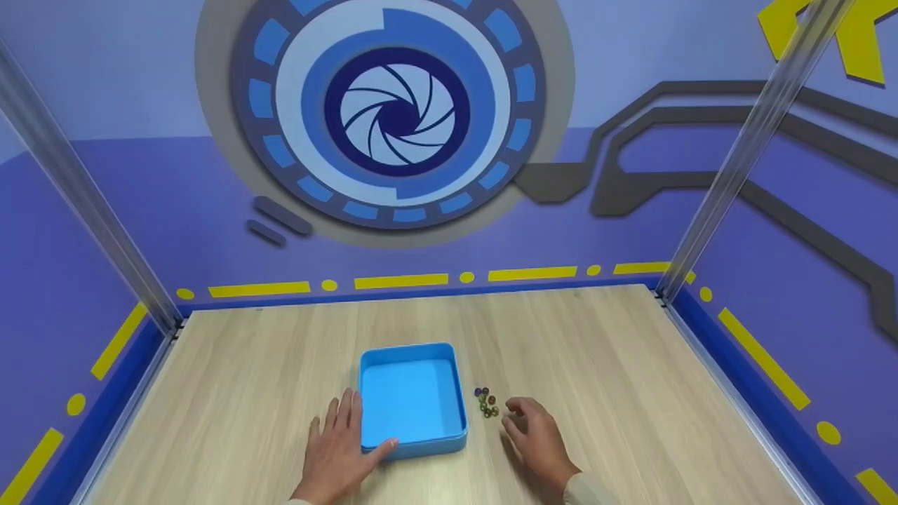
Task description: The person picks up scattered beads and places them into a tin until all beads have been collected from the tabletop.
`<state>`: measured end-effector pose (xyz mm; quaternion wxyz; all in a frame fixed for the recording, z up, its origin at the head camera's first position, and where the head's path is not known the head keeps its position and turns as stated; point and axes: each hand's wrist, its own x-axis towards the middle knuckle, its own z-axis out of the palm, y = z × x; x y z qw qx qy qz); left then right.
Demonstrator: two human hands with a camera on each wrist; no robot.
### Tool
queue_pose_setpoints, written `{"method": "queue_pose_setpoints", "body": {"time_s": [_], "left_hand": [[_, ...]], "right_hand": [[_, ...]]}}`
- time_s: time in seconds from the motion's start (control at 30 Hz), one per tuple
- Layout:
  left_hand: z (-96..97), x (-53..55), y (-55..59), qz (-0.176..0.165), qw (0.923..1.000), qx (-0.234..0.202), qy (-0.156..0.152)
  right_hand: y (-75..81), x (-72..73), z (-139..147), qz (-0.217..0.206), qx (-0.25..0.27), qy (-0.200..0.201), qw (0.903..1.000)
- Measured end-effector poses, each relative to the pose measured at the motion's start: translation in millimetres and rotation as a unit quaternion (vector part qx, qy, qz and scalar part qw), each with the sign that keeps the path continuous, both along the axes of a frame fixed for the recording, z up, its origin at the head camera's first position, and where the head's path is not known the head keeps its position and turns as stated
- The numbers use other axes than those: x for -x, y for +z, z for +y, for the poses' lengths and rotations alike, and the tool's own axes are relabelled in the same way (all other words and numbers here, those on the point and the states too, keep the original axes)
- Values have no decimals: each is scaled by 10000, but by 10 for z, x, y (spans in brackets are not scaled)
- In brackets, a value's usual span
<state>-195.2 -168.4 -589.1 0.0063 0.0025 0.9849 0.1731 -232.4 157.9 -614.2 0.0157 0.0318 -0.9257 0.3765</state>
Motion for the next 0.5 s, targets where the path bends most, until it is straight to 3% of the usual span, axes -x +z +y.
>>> {"method": "queue_pose_setpoints", "body": {"time_s": [0.5], "left_hand": [[13, -5, 9, -97, 9998, -178, -7]], "right_hand": [[-45, 43, -1, 79, 123, 37, 9999]]}}
